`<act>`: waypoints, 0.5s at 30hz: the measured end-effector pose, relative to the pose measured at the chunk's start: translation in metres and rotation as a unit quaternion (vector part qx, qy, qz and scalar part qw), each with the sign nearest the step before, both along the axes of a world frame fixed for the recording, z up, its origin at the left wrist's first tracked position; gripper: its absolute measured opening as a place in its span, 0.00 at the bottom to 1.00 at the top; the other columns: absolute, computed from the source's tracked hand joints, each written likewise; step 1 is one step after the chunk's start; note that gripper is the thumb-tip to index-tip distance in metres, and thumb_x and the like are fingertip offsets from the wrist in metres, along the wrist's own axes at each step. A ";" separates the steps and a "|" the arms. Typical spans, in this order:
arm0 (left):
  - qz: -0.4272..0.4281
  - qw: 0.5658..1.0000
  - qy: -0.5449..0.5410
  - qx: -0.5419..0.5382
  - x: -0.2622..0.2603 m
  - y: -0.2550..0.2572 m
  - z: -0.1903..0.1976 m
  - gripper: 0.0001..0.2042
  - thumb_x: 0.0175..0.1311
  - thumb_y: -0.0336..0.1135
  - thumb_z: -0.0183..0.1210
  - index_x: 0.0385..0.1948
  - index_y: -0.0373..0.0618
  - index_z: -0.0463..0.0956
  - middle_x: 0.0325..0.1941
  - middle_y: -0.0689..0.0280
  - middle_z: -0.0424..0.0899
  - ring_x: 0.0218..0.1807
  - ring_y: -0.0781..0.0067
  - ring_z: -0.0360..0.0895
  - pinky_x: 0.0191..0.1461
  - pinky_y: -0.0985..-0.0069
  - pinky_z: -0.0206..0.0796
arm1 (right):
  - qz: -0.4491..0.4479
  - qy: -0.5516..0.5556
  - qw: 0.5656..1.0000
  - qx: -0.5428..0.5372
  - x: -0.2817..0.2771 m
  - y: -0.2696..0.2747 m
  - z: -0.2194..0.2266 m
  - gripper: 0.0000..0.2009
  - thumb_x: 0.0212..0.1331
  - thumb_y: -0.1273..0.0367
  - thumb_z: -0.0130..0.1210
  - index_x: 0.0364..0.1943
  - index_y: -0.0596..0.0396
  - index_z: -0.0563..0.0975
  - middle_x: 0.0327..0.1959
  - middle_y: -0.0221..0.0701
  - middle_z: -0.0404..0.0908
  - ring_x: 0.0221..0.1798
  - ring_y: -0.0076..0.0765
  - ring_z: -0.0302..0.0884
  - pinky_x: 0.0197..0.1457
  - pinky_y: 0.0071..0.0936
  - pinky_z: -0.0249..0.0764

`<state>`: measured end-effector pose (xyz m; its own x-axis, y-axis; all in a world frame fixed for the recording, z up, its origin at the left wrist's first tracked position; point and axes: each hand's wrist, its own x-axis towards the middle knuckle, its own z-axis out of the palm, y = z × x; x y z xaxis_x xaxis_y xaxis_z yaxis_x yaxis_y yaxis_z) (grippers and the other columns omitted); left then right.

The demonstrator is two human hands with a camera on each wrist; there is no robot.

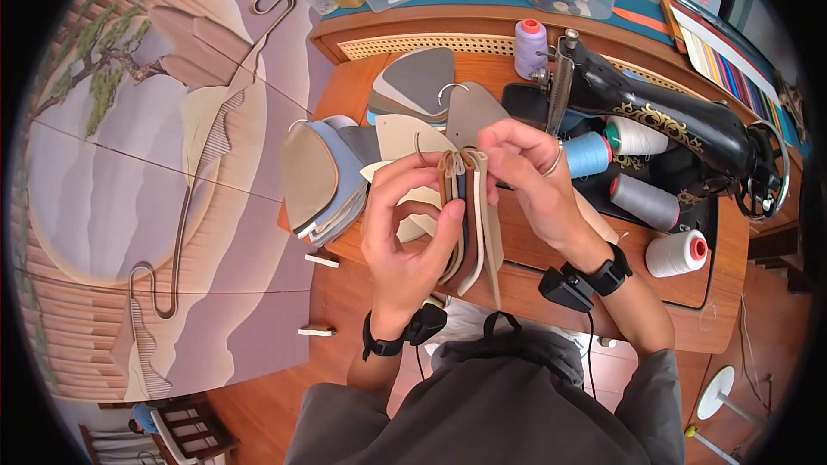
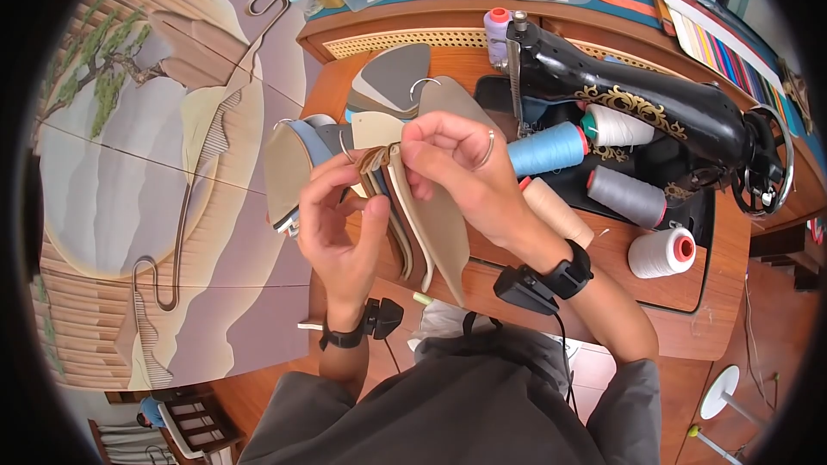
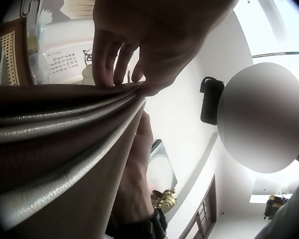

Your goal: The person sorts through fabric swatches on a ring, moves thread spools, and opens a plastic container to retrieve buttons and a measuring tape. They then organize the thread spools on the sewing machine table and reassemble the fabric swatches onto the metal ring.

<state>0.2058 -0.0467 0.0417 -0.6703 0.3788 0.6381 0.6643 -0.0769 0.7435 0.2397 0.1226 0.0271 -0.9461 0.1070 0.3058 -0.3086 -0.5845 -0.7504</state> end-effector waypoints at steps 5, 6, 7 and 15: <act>-0.008 1.000 0.012 0.014 0.001 0.004 0.001 0.20 0.60 0.21 0.62 0.54 0.38 0.70 0.57 0.52 0.76 0.51 0.69 0.78 0.39 0.80 0.75 | 0.016 0.003 1.000 0.009 0.002 0.001 0.002 0.06 0.68 0.71 0.56 0.42 0.58 0.78 0.33 0.27 0.82 0.31 0.16 0.75 0.35 0.17 0.71; -0.012 0.998 -0.005 0.057 0.005 0.007 0.002 0.19 0.62 0.23 0.61 0.55 0.38 0.68 0.57 0.52 0.76 0.51 0.68 0.78 0.39 0.79 0.74 | 0.015 0.007 1.000 0.016 0.004 -0.001 0.004 0.06 0.68 0.71 0.57 0.43 0.58 0.78 0.34 0.26 0.81 0.32 0.16 0.75 0.36 0.17 0.71; -0.015 0.994 -0.022 0.102 0.007 0.009 0.002 0.19 0.65 0.26 0.59 0.56 0.38 0.67 0.57 0.51 0.76 0.50 0.68 0.77 0.39 0.78 0.74 | 0.015 0.010 1.000 0.024 0.006 -0.002 0.006 0.06 0.68 0.70 0.57 0.43 0.58 0.78 0.34 0.26 0.81 0.32 0.15 0.75 0.36 0.17 0.71; 0.140 0.980 -0.132 -0.045 -0.036 -0.042 -0.044 0.19 0.69 0.33 0.57 0.58 0.37 0.65 0.55 0.54 0.77 0.55 0.65 0.74 0.56 0.68 0.68 | -0.003 0.032 0.998 0.063 0.004 0.006 0.013 0.09 0.69 0.69 0.57 0.47 0.59 0.78 0.35 0.26 0.81 0.34 0.17 0.76 0.38 0.17 0.72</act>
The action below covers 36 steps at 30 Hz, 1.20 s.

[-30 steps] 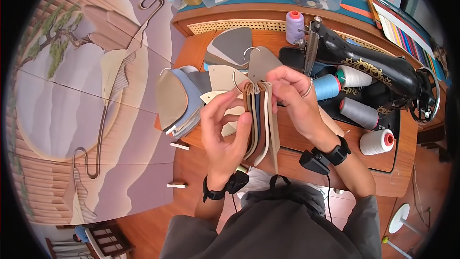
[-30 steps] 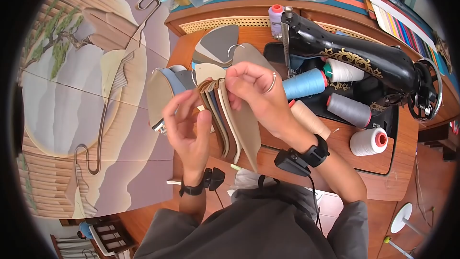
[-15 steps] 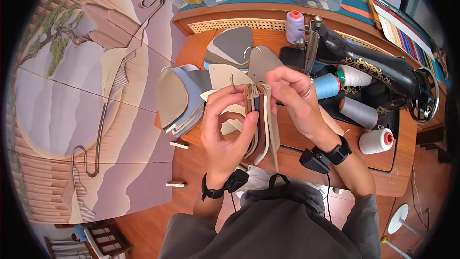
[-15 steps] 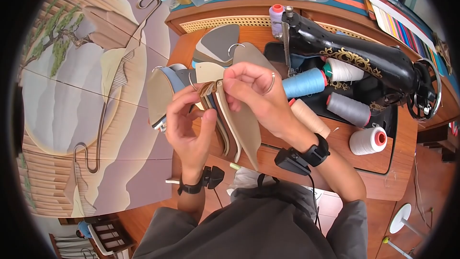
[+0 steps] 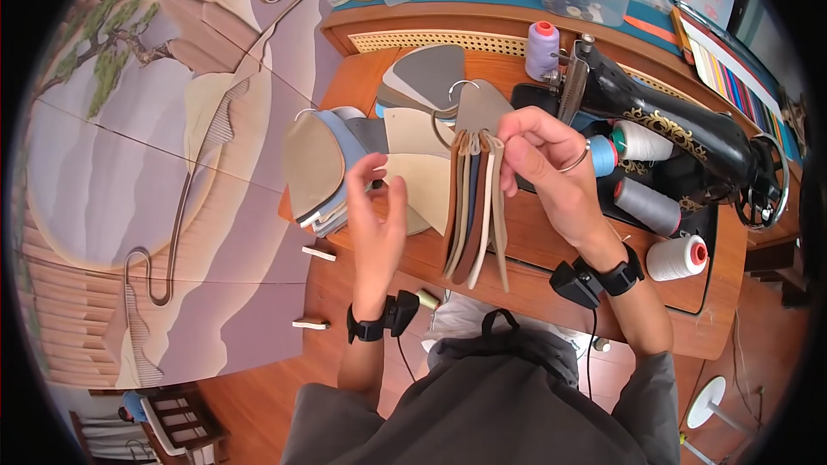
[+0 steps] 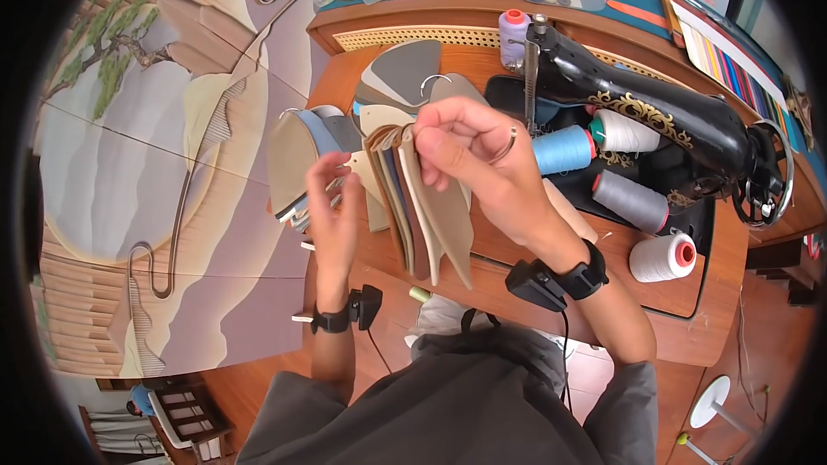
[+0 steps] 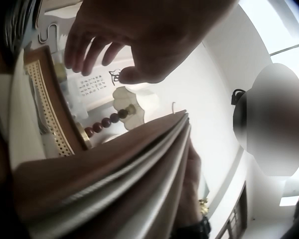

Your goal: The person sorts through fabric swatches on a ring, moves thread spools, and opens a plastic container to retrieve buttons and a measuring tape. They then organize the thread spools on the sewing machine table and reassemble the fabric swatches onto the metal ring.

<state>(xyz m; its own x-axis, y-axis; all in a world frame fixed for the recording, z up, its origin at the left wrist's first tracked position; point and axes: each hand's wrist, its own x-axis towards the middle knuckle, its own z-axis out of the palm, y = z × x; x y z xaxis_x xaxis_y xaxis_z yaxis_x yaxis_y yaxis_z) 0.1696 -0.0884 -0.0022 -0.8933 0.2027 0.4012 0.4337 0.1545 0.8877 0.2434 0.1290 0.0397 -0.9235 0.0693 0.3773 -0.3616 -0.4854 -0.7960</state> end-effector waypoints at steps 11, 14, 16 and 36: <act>0.052 0.977 -0.065 -0.197 -0.008 -0.009 -0.045 0.31 0.66 0.37 0.61 0.65 0.32 0.58 0.59 0.47 0.69 0.56 0.50 0.70 0.61 0.60 0.65 | -0.045 -0.009 0.993 -0.106 -0.010 0.012 -0.011 0.11 0.71 0.65 0.55 0.48 0.59 0.79 0.32 0.24 0.79 0.34 0.16 0.74 0.39 0.14 0.70; 0.089 0.979 -0.040 -0.181 -0.018 -0.006 -0.059 0.32 0.65 0.34 0.63 0.66 0.33 0.57 0.57 0.51 0.70 0.47 0.64 0.74 0.52 0.68 0.70 | -0.044 0.016 0.987 -0.156 -0.008 0.020 -0.007 0.13 0.71 0.64 0.54 0.49 0.60 0.79 0.31 0.22 0.78 0.34 0.15 0.73 0.39 0.13 0.70; 0.116 0.976 0.017 -0.185 -0.022 -0.005 -0.065 0.31 0.64 0.33 0.64 0.66 0.34 0.58 0.56 0.55 0.72 0.41 0.73 0.77 0.46 0.74 0.73 | -0.019 0.042 0.982 -0.185 -0.009 0.026 -0.006 0.17 0.72 0.62 0.54 0.54 0.61 0.75 0.33 0.21 0.76 0.36 0.15 0.71 0.42 0.13 0.70; -0.089 0.961 -0.084 0.248 -0.016 0.034 0.010 0.17 0.72 0.28 0.56 0.58 0.38 0.66 0.43 0.65 0.83 0.45 0.81 0.78 0.51 0.82 0.68 | -0.205 0.048 0.976 -0.048 -0.020 0.021 -0.003 0.19 0.72 0.54 0.49 0.44 0.58 0.80 0.52 0.38 0.82 0.64 0.33 0.73 0.66 0.30 0.68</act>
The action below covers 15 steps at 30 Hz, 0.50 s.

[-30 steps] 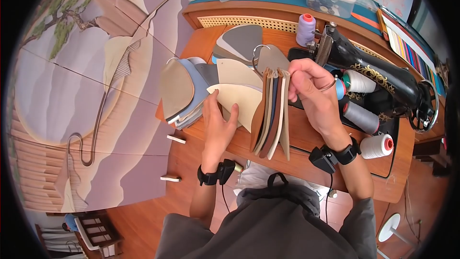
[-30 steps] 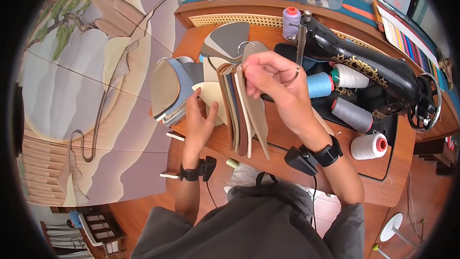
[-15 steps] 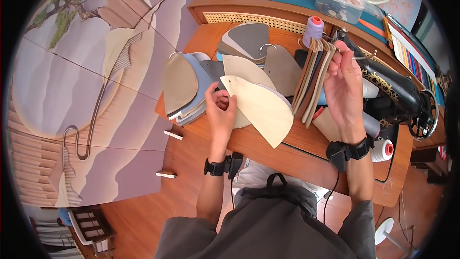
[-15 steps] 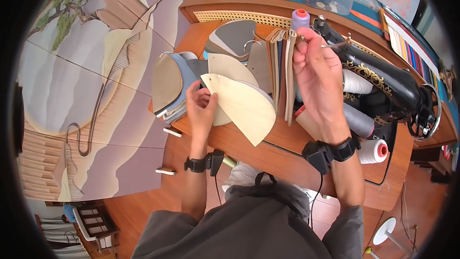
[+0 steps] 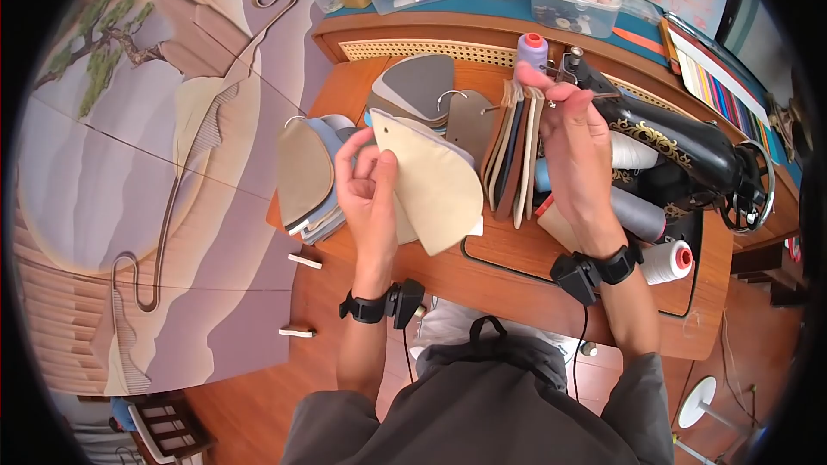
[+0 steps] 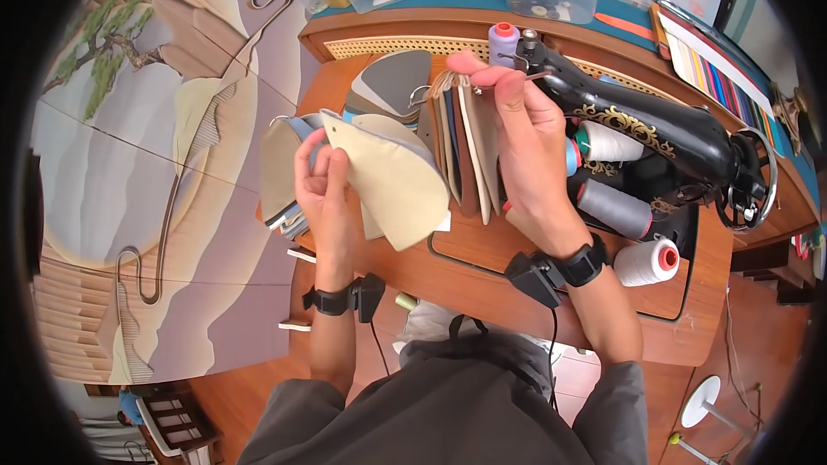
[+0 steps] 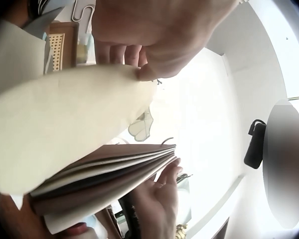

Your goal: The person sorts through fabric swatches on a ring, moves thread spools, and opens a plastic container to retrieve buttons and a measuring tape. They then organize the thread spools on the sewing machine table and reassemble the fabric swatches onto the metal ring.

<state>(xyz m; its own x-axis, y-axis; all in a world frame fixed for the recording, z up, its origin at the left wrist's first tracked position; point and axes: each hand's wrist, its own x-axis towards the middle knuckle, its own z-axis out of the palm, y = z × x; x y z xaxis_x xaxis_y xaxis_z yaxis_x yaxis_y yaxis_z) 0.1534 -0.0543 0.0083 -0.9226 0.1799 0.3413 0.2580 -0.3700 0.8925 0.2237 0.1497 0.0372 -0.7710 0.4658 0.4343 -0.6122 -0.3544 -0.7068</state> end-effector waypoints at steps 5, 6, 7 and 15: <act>-0.008 0.997 -0.025 0.072 0.006 -0.006 0.021 0.16 0.73 0.29 0.52 0.59 0.50 0.61 0.48 0.64 0.75 0.44 0.77 0.73 0.49 0.75 0.68 | 0.003 0.003 0.998 -0.066 0.004 -0.001 0.006 0.20 0.71 0.51 0.49 0.43 0.57 0.76 0.36 0.31 0.81 0.52 0.35 0.82 0.54 0.30 0.79; -0.009 0.997 -0.025 0.071 0.005 -0.013 0.025 0.16 0.73 0.29 0.52 0.59 0.50 0.61 0.48 0.64 0.75 0.44 0.77 0.73 0.49 0.75 0.68 | 0.002 0.003 0.998 -0.067 0.005 0.000 0.007 0.20 0.71 0.51 0.49 0.43 0.57 0.76 0.36 0.31 0.81 0.52 0.35 0.82 0.54 0.30 0.79; -0.079 0.988 -0.016 0.128 0.004 -0.019 0.029 0.17 0.72 0.32 0.53 0.58 0.51 0.60 0.43 0.66 0.72 0.41 0.78 0.71 0.47 0.75 0.67 | 0.003 0.003 0.997 -0.072 0.005 0.002 0.007 0.20 0.71 0.51 0.49 0.42 0.57 0.76 0.33 0.29 0.78 0.49 0.34 0.82 0.52 0.29 0.79; -0.173 0.983 0.054 0.033 -0.001 0.004 0.049 0.17 0.70 0.38 0.57 0.52 0.45 0.61 0.36 0.65 0.70 0.38 0.76 0.68 0.47 0.72 0.67 | 0.053 -0.004 0.994 -0.092 0.003 0.005 0.010 0.18 0.71 0.54 0.52 0.42 0.57 0.75 0.27 0.24 0.72 0.41 0.29 0.81 0.46 0.29 0.80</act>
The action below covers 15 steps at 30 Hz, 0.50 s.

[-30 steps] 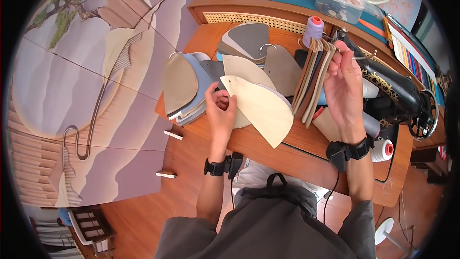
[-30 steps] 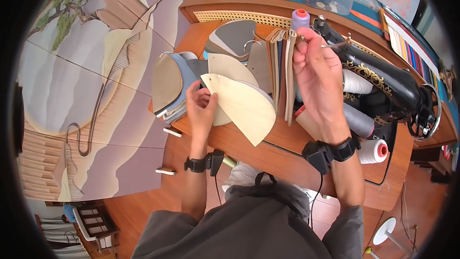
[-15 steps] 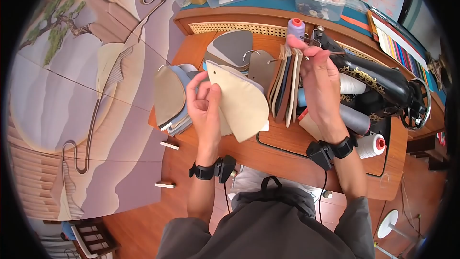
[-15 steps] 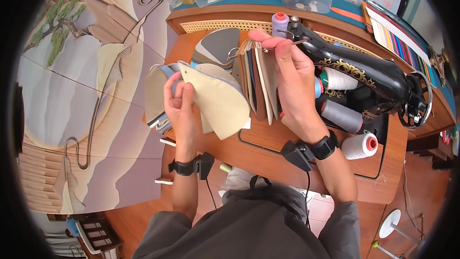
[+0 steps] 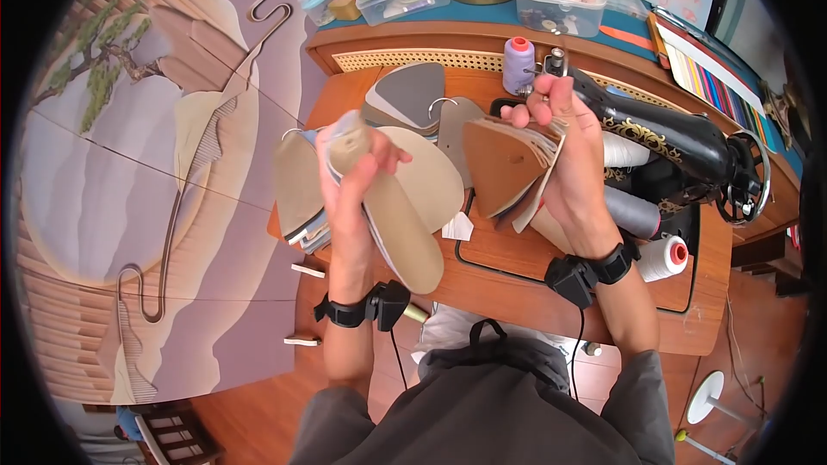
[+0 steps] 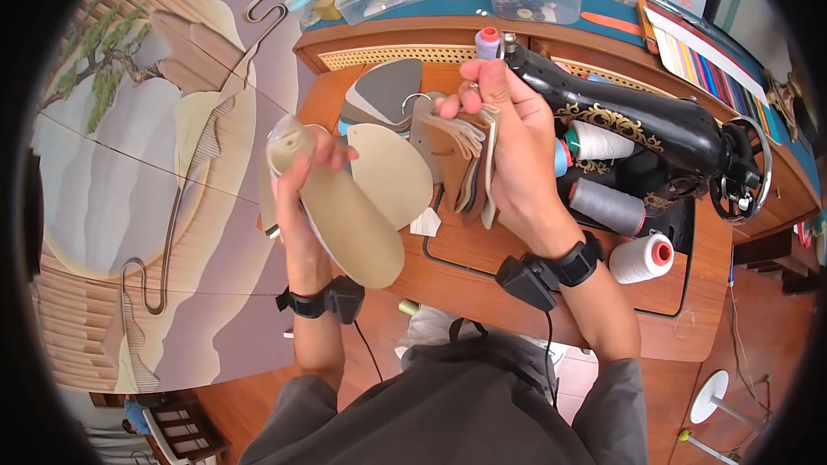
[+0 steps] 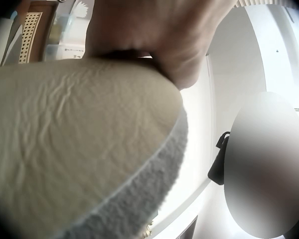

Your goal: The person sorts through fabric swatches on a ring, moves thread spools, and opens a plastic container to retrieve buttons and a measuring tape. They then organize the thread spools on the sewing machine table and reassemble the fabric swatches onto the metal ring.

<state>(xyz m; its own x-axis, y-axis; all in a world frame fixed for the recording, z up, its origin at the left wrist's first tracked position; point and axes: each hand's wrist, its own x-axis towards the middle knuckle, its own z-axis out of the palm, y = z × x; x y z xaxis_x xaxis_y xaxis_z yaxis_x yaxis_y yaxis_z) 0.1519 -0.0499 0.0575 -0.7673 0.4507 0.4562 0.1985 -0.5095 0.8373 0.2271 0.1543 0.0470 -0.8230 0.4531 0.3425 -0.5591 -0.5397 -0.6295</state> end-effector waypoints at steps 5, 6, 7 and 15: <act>0.042 0.992 0.084 -0.084 0.000 0.028 0.014 0.07 0.74 0.29 0.51 0.46 0.42 0.64 0.39 0.63 0.80 0.42 0.79 0.75 0.48 0.78 0.69 | 0.017 -0.099 0.995 -0.003 0.008 -0.013 0.019 0.17 0.72 0.57 0.52 0.54 0.52 0.73 0.26 0.22 0.70 0.32 0.23 0.76 0.54 0.32 0.77; 0.079 0.986 0.104 -0.102 -0.002 0.035 0.018 0.06 0.73 0.28 0.53 0.45 0.41 0.65 0.40 0.61 0.82 0.42 0.79 0.77 0.48 0.79 0.69 | 0.028 -0.091 0.995 -0.017 0.010 -0.015 0.020 0.15 0.71 0.58 0.53 0.55 0.50 0.73 0.26 0.23 0.71 0.30 0.23 0.76 0.52 0.31 0.78; 0.117 0.978 0.123 -0.121 -0.005 0.040 0.021 0.06 0.72 0.27 0.54 0.44 0.40 0.67 0.41 0.59 0.84 0.43 0.79 0.79 0.48 0.81 0.70 | 0.028 -0.090 0.995 -0.017 0.009 -0.015 0.018 0.15 0.71 0.58 0.53 0.55 0.50 0.73 0.26 0.23 0.71 0.30 0.23 0.76 0.52 0.31 0.78; 0.241 0.931 0.238 -0.135 -0.022 0.047 0.017 0.09 0.67 0.26 0.61 0.46 0.35 0.80 0.43 0.63 0.88 0.42 0.81 0.81 0.45 0.81 0.72 | 0.151 -0.071 0.986 0.009 0.007 -0.013 0.009 0.17 0.73 0.63 0.51 0.54 0.65 0.76 0.29 0.27 0.76 0.33 0.24 0.80 0.52 0.29 0.80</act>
